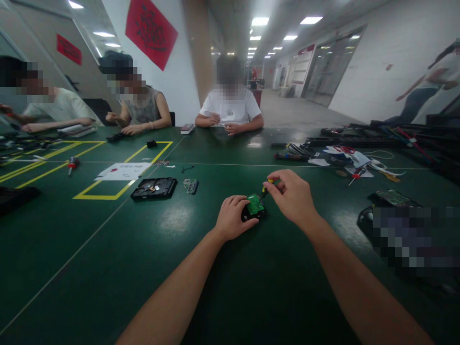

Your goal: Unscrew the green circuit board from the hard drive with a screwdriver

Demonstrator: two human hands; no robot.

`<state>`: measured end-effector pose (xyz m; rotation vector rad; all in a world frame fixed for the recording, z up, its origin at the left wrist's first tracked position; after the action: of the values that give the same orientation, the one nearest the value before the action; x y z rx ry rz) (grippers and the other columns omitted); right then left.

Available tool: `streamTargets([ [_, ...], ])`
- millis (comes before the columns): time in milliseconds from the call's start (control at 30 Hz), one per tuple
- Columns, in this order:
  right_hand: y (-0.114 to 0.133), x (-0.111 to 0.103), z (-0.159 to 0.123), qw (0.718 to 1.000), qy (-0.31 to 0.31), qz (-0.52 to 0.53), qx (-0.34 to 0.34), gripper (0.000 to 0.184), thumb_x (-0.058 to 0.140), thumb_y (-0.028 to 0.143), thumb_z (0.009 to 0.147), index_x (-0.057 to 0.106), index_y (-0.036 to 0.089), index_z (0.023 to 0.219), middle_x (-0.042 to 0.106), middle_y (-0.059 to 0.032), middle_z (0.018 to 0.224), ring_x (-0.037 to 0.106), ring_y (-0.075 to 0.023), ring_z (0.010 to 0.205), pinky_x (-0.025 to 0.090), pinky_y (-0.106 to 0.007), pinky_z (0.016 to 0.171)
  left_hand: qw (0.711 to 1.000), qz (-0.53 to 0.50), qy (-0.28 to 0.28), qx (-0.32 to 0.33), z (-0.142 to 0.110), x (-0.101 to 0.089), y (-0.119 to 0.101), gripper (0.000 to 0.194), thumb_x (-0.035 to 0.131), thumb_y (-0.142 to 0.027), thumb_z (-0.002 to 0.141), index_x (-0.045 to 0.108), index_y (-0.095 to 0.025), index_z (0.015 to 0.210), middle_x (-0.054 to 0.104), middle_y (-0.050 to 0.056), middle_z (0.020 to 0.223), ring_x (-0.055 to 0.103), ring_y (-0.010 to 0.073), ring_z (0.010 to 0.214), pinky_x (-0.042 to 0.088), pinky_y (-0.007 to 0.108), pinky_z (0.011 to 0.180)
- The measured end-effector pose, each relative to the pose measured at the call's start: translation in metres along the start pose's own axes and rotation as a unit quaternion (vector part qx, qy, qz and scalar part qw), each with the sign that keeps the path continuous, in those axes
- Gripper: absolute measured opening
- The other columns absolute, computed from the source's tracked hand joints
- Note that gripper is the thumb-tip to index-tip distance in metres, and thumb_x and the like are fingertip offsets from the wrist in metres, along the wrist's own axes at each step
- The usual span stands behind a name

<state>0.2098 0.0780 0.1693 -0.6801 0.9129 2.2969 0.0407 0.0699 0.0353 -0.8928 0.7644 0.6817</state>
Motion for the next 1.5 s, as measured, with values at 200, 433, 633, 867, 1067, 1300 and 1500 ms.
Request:
streamTargets([
  [200,0.0,0.002,-0.001,1.0,0.009,0.004,0.004,0.012,0.065,0.027,0.095,0.07,0.024,0.106,0.074,-0.0054,0.095,0.066,-0.0192,0.069,0.051,-0.034,0.065,1.0,0.005,-0.006,0.001,0.0,0.001,0.001,0.062,0.079,-0.059,0.081,0.064,-0.027,0.133,0.063,0.008,0.139,0.054,0.0332,0.132,0.04,0.053,0.116],
  [433,-0.006,0.002,0.001,1.0,0.011,-0.017,0.004,0.011,0.068,0.033,0.096,0.069,0.025,0.103,0.072,-0.0058,0.101,0.067,-0.02,0.075,0.051,-0.035,0.071,1.0,0.006,-0.007,0.005,-0.001,0.0,0.0,0.061,0.078,-0.059,0.083,0.064,-0.025,0.132,0.063,0.008,0.139,0.055,0.0327,0.131,0.04,0.052,0.115],
  [633,-0.005,0.004,0.0,0.999,0.044,0.018,0.026,0.017,0.063,0.026,0.097,0.066,0.024,0.114,0.075,-0.0041,0.095,0.069,-0.0196,0.071,0.05,-0.034,0.07,1.0,0.007,0.0,0.006,0.0,0.001,-0.002,0.06,0.078,-0.058,0.083,0.064,-0.026,0.132,0.063,0.008,0.138,0.055,0.0331,0.131,0.04,0.053,0.114],
  [867,0.002,0.004,0.0,0.998,0.066,0.015,-0.009,0.014,0.062,0.022,0.098,0.067,0.024,0.111,0.074,-0.0061,0.107,0.069,-0.0209,0.087,0.05,-0.034,0.079,1.0,0.015,-0.008,0.011,-0.001,0.005,0.001,0.058,0.078,-0.057,0.083,0.064,-0.026,0.13,0.063,0.009,0.138,0.056,0.0342,0.129,0.042,0.055,0.112],
  [1067,-0.002,-0.004,0.001,0.999,0.031,-0.044,0.007,0.011,0.066,0.033,0.098,0.066,0.022,0.097,0.069,-0.0077,0.104,0.064,-0.0204,0.083,0.048,-0.034,0.08,1.0,0.016,-0.015,0.019,-0.001,0.007,0.004,0.058,0.078,-0.056,0.083,0.064,-0.027,0.13,0.063,0.009,0.138,0.057,0.0346,0.128,0.044,0.055,0.111],
  [1300,0.002,0.001,0.002,0.998,0.066,0.009,-0.009,0.013,0.063,0.018,0.097,0.066,0.022,0.109,0.074,-0.0051,0.109,0.066,-0.0177,0.078,0.048,-0.032,0.077,0.999,0.017,-0.013,0.024,-0.001,0.009,0.005,0.058,0.078,-0.057,0.084,0.063,-0.026,0.131,0.063,0.009,0.137,0.057,0.0342,0.128,0.044,0.056,0.111],
  [1500,0.002,0.004,0.0,0.996,0.08,0.038,0.008,0.017,0.06,0.017,0.098,0.066,0.023,0.113,0.075,-0.0045,0.108,0.068,-0.0177,0.076,0.049,-0.033,0.076,1.0,0.018,-0.017,0.017,-0.001,0.007,0.004,0.058,0.078,-0.056,0.083,0.063,-0.026,0.13,0.063,0.009,0.137,0.056,0.0344,0.128,0.043,0.055,0.111],
])
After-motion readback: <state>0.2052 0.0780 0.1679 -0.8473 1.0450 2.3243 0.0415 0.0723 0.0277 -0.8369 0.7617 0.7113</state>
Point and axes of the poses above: each hand's wrist, its own z-axis towards the middle knuckle, its own x-axis out of the palm, y = z × x, the point moved 8 cm from there along z, towards the middle knuckle
